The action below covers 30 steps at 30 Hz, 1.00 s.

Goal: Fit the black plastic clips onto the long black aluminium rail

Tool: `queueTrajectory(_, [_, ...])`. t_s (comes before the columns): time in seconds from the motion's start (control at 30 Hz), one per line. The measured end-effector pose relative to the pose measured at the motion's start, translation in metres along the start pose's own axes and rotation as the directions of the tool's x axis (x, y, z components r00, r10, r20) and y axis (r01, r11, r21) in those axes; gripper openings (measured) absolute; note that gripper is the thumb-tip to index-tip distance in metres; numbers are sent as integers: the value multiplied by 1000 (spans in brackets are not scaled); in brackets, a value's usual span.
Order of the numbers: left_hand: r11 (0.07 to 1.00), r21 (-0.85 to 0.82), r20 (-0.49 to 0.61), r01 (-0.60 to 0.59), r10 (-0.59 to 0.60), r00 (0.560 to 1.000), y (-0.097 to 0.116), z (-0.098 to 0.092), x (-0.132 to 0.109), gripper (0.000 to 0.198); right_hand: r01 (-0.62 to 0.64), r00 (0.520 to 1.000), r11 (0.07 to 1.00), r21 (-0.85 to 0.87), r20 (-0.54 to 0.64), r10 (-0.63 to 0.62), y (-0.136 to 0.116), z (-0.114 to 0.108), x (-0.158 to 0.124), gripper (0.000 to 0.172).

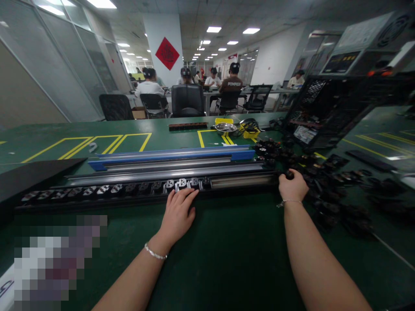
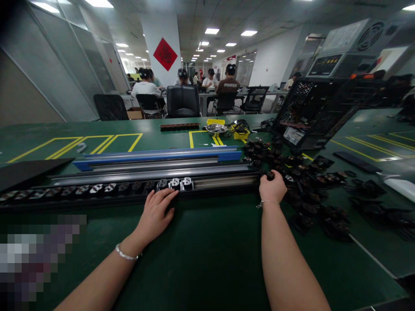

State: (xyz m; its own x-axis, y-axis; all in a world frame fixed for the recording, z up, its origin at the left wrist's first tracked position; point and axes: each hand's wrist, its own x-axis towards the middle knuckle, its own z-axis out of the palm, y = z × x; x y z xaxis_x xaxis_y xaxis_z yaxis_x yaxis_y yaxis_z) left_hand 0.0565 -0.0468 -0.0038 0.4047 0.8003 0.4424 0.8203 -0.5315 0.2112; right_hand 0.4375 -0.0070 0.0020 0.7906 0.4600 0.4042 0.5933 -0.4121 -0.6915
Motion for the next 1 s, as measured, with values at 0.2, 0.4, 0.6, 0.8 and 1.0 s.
queueTrajectory(0.2, [1000,-6,9,15,-15,1000,2,-1,0,50,-108,993,994,-30,-41,106,12,-7,10,43])
queueTrajectory(0.4, [1000,-6,7,15,-15,1000,1,-1,0,49,-169,965,983,-68,190,179,32,-2,27,34])
queueTrajectory(0.6, [1000,-10,14,22,-22,1000,1,0,1,49,-107,943,990,-93,307,130,51,15,53,40])
queueTrajectory(0.8, [1000,-2,-4,1,-1,1000,0,0,0,50,81,935,976,-203,355,-4,36,23,62,42])
queueTrajectory(1.0, [1000,-5,-8,4,-4,1000,0,1,0,50,180,921,912,-368,389,-25,22,27,65,50])
